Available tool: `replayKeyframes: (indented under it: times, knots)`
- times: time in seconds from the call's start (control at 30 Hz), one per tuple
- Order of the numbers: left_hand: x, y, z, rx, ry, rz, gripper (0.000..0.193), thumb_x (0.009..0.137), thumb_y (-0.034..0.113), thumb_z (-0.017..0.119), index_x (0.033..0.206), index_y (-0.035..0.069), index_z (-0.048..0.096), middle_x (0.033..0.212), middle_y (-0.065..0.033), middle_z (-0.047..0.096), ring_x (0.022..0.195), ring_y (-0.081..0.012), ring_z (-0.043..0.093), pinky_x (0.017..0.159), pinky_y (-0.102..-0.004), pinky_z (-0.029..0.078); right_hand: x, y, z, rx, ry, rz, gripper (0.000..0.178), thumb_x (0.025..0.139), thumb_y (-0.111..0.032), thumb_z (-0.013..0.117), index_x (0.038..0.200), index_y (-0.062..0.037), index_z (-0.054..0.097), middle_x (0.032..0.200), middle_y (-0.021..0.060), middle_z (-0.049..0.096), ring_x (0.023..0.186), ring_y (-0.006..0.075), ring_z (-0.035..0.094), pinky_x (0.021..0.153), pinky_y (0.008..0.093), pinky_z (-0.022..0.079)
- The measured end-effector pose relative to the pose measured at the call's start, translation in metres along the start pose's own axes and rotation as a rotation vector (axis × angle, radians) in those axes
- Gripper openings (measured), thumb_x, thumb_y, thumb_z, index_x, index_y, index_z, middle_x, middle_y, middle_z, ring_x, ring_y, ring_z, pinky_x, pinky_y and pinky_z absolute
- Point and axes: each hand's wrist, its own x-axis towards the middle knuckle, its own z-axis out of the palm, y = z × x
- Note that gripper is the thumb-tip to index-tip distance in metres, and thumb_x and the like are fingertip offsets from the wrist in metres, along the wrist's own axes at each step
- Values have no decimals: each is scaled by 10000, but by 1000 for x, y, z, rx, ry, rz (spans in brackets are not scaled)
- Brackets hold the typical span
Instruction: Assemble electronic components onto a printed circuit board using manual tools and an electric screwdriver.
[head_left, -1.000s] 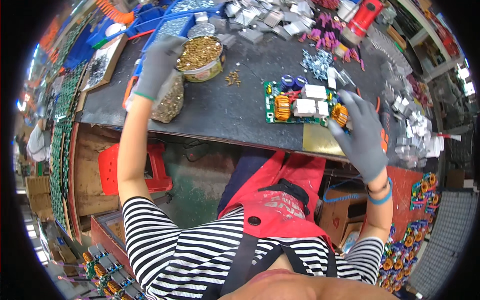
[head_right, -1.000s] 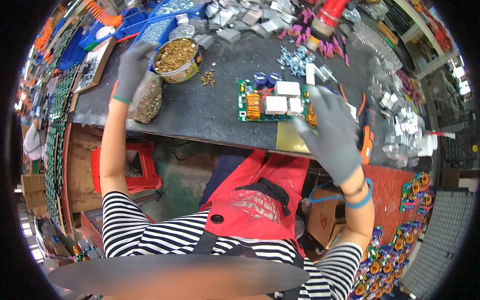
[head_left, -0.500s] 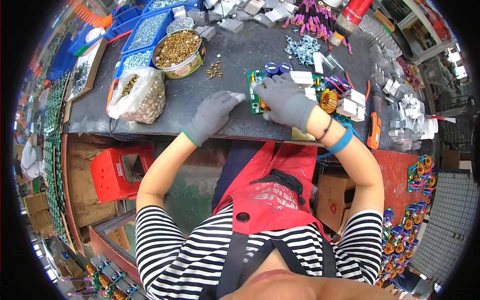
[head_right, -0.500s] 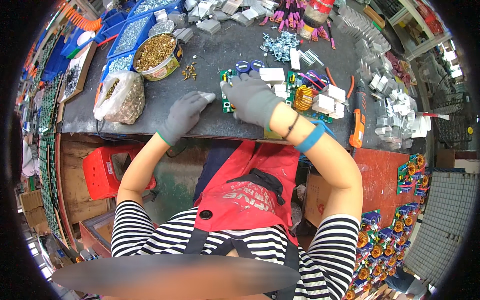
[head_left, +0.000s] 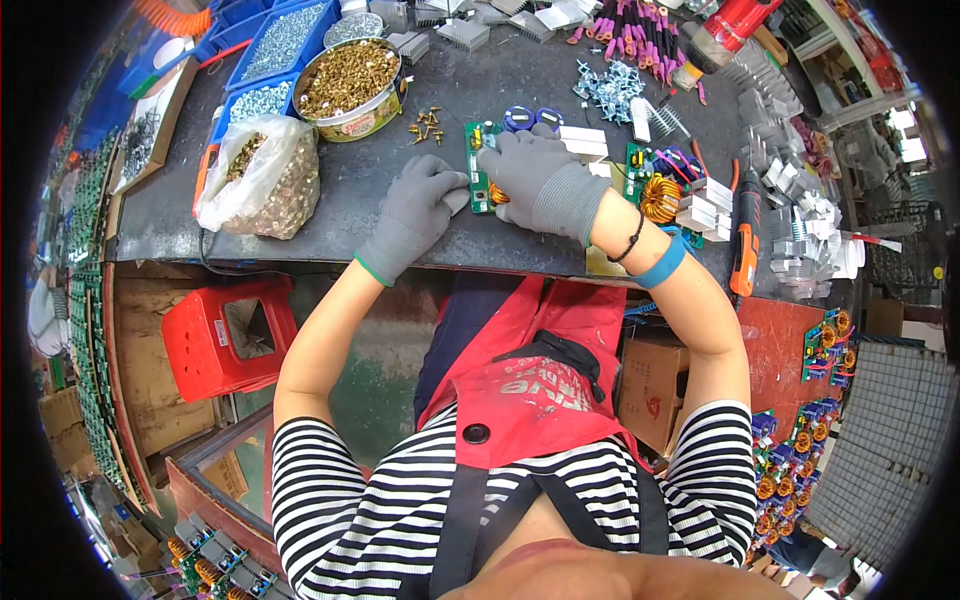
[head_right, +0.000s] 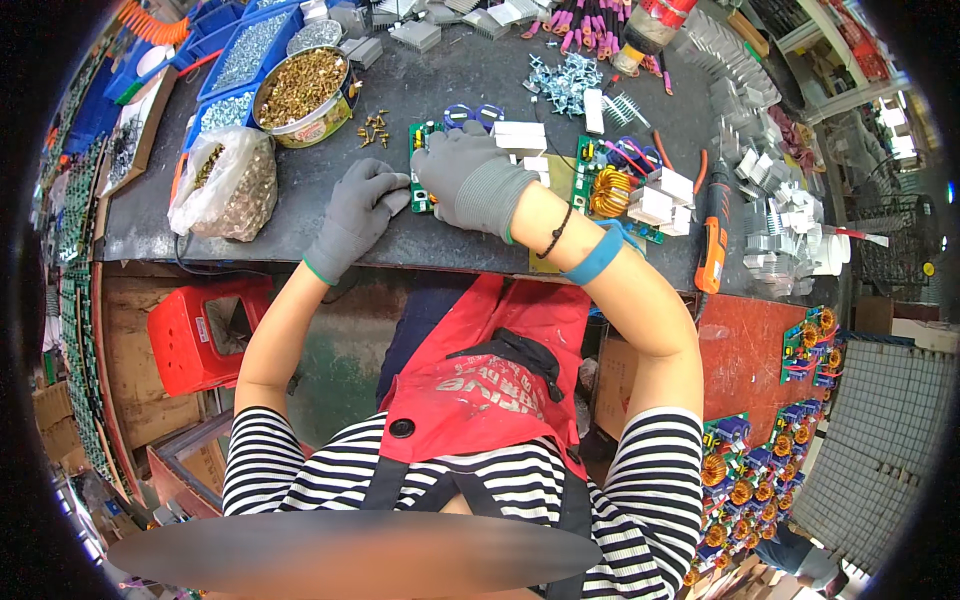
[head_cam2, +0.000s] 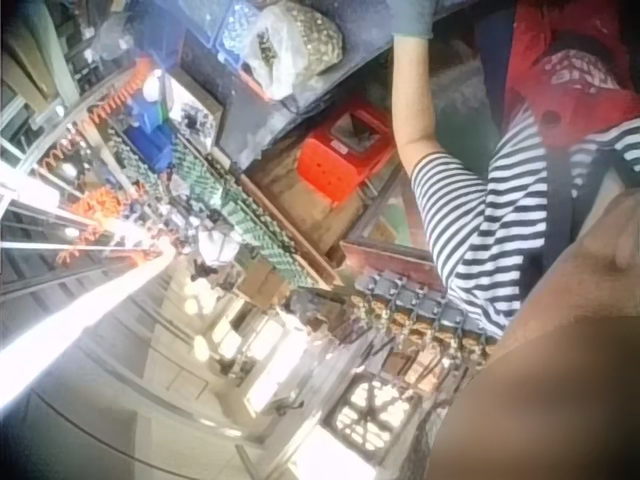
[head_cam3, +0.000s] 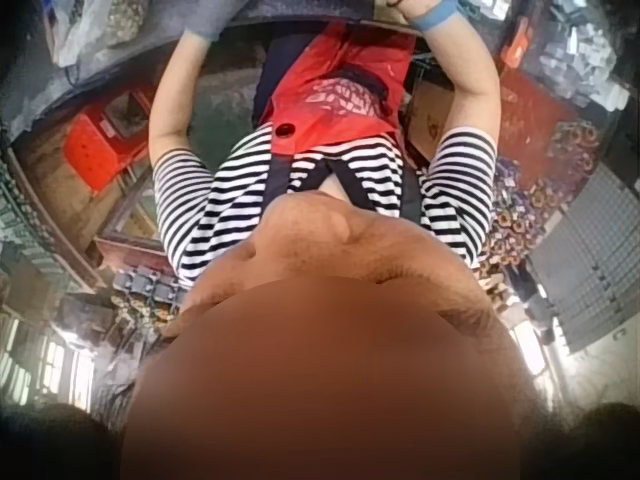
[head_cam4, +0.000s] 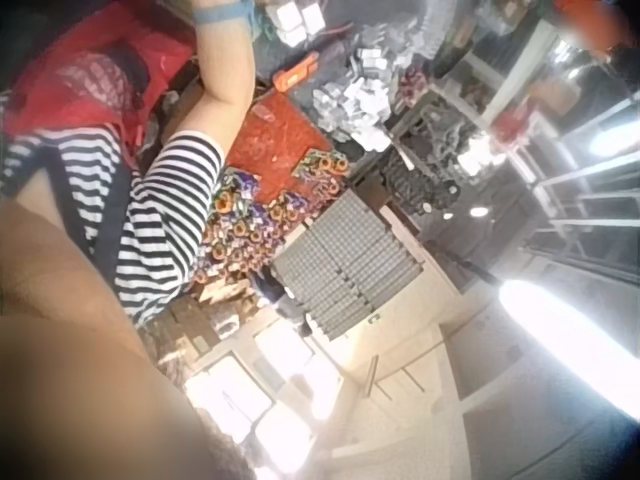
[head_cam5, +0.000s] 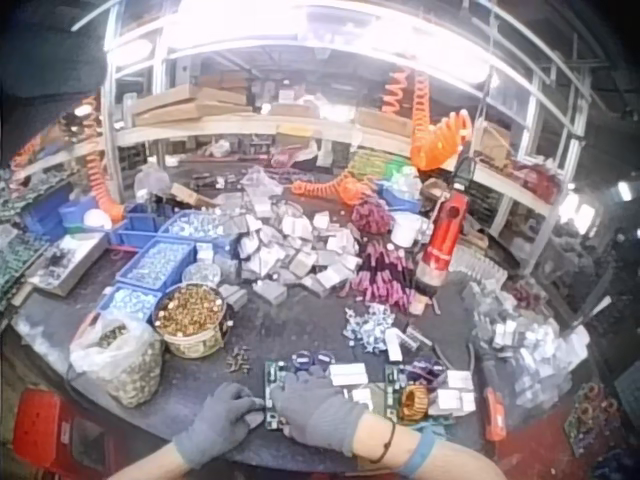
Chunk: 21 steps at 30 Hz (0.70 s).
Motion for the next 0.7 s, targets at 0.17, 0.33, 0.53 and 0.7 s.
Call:
replayKeyframes:
  times: [0.17,0.33,0.53,0.7]
  knots:
    - [0,1,-2,0,19,11,190,800,128,705,971,62,657,950,-100,597,950,-314,580,816,-422,484,5,0,2,-29,-4,10,507,748,-286,768,1168,-68,587,1066,166,604,1076,326,594,972,451,423]
    - [0,2,-4,9,12,18,174,811,121,689,969,59,650,954,-103,596,954,-312,580,823,-420,484,9,-2,-1,-41,-33,15,504,742,-291,775,1153,-67,587,1083,170,602,1086,327,593,986,450,416]
    - [-1,2,-2,52,3,41,175,824,124,678,986,65,649,967,-101,598,961,-306,582,829,-416,487,10,-1,0,-38,-25,19,492,747,-283,771,1150,-68,588,1090,168,603,1100,328,586,999,441,406]
    - [-2,2,0,82,6,54,178,824,124,677,990,67,650,968,-97,599,957,-302,585,823,-415,490,8,-2,1,-20,-5,4,491,742,-272,773,1145,-65,583,1091,173,602,1106,332,583,999,439,406]
